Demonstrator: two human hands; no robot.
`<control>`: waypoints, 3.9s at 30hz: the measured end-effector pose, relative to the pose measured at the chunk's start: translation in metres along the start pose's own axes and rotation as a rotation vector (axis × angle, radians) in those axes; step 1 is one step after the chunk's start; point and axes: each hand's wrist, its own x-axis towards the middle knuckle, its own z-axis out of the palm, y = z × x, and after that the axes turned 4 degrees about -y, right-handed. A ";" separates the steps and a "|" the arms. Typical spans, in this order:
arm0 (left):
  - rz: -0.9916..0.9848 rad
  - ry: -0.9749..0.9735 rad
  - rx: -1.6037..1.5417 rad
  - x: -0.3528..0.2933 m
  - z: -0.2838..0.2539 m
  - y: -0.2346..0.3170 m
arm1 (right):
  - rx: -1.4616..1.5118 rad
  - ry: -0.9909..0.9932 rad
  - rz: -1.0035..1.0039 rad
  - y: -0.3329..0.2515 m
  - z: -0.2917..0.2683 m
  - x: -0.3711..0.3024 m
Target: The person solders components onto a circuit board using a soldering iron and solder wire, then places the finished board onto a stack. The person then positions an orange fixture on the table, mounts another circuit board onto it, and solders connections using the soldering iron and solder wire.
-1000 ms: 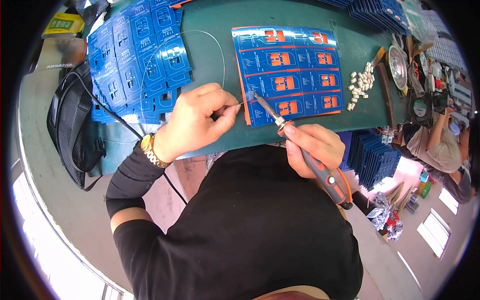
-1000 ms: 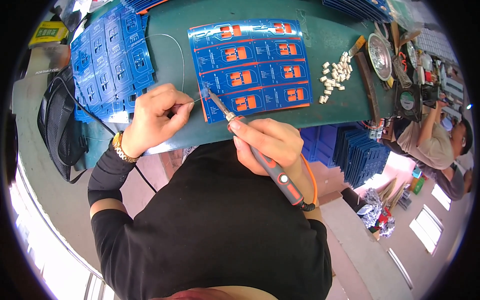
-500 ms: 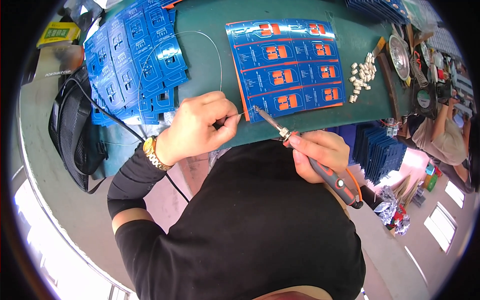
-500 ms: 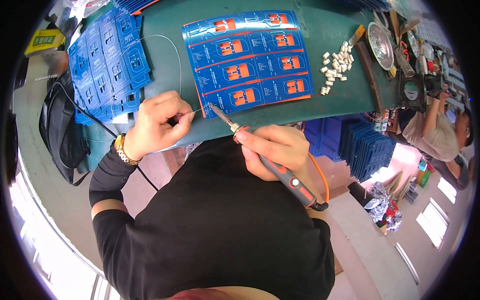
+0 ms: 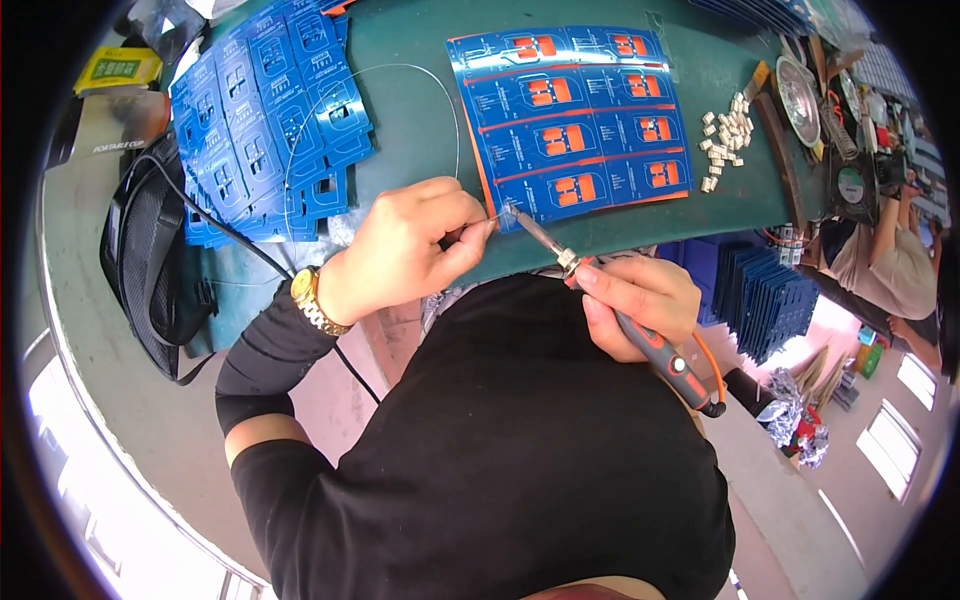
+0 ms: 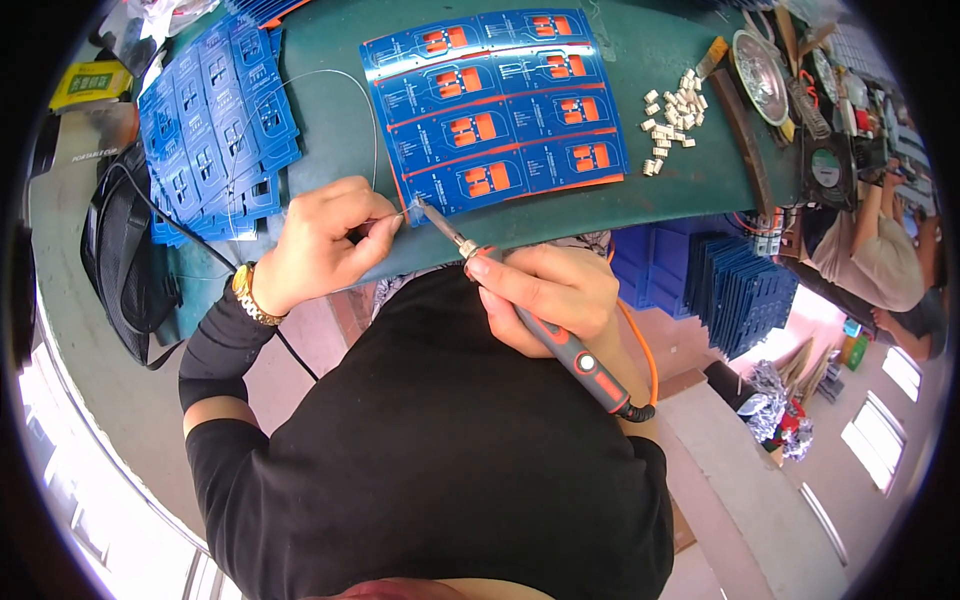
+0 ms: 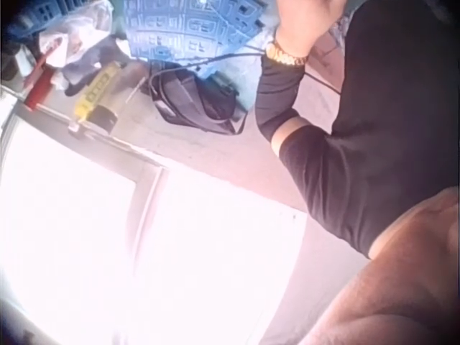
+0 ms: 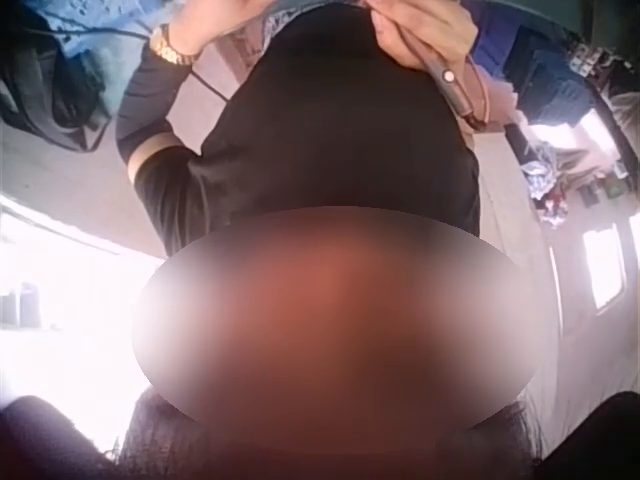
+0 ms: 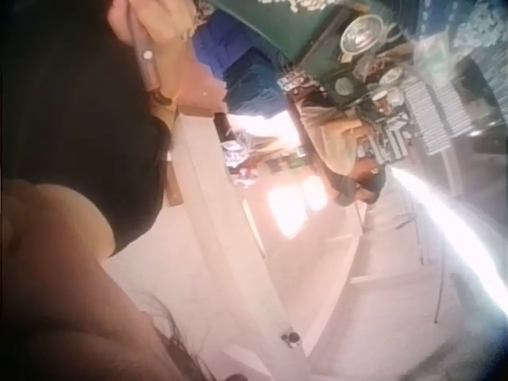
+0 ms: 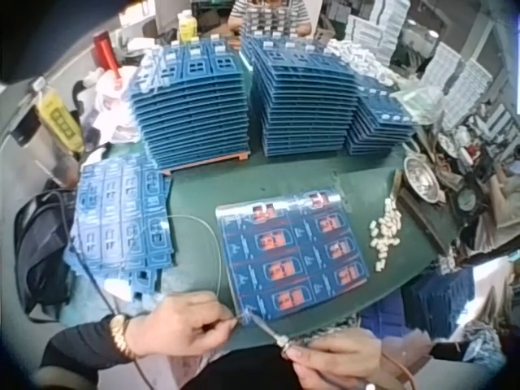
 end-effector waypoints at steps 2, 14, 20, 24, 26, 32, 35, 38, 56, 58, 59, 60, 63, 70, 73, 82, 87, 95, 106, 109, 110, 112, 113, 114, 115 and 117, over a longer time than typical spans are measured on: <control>-0.006 0.003 0.000 -0.002 0.002 0.001 | -0.002 -0.086 -0.037 -0.003 -0.003 -0.004; 0.088 0.025 0.082 -0.009 -0.002 0.015 | -0.108 0.070 -0.068 -0.016 -0.006 -0.019; 0.159 0.186 0.220 0.009 -0.019 0.052 | 0.040 0.032 0.002 -0.017 -0.032 -0.008; 0.229 0.114 0.221 0.037 -0.011 0.087 | 0.260 0.187 0.126 -0.018 -0.029 0.023; 0.257 0.109 0.218 0.056 -0.004 0.100 | 0.330 0.229 0.121 -0.016 -0.032 0.033; 0.291 0.093 0.354 0.113 0.004 0.120 | 0.863 0.341 0.290 0.007 -0.074 0.055; 0.213 0.054 0.268 0.138 -0.001 0.118 | 0.791 0.383 0.290 0.024 -0.089 0.065; -0.099 0.000 -0.008 0.160 -0.008 0.109 | 0.604 0.449 0.277 0.051 -0.112 0.074; -0.011 0.266 0.310 0.220 -0.047 -0.004 | 0.093 0.243 0.136 0.150 -0.165 0.113; -0.034 0.272 0.299 0.213 -0.052 -0.012 | 0.092 0.204 0.137 0.148 -0.156 0.122; 0.010 0.256 0.350 0.211 -0.055 -0.015 | 0.056 0.173 0.130 0.148 -0.152 0.125; 0.056 0.241 0.400 0.210 -0.057 -0.019 | 0.076 0.181 0.099 0.151 -0.145 0.128; 0.059 0.269 0.356 0.204 -0.058 -0.031 | 0.054 0.151 0.122 0.155 -0.130 0.131; 0.034 0.265 0.366 0.195 -0.068 -0.046 | 0.006 0.170 0.145 0.157 -0.114 0.142; 0.020 0.271 0.354 0.191 -0.070 -0.051 | 0.015 0.133 0.152 0.156 -0.113 0.142; 0.007 0.234 0.336 0.190 -0.067 -0.059 | 0.027 0.068 0.131 0.162 -0.112 0.142; 0.005 0.192 0.352 0.190 -0.066 -0.058 | 0.038 0.050 0.124 0.165 -0.114 0.142; 0.004 0.181 0.383 0.190 -0.061 -0.058 | 0.024 0.029 0.146 0.164 -0.112 0.138; 0.038 0.196 0.580 0.187 -0.051 -0.054 | -0.008 0.025 0.129 0.160 -0.110 0.129; 0.047 0.204 0.630 0.186 -0.050 -0.051 | -0.016 0.019 0.112 0.161 -0.110 0.125; 0.048 0.203 0.628 0.186 -0.049 -0.050 | -0.014 0.015 0.098 0.161 -0.111 0.124; 0.050 0.255 0.626 0.185 -0.049 -0.049 | -0.016 0.032 0.102 0.158 -0.111 0.121; 0.048 0.258 0.614 0.182 -0.050 -0.049 | -0.015 0.049 0.102 0.157 -0.111 0.120; 0.048 0.257 0.613 0.180 -0.050 -0.049 | -0.015 0.049 0.104 0.156 -0.111 0.119; 0.059 0.246 0.595 0.179 -0.050 -0.048 | -0.018 0.090 0.084 0.155 -0.112 0.118; 0.073 0.234 0.575 0.178 -0.049 -0.049 | -0.025 0.124 0.089 0.151 -0.114 0.113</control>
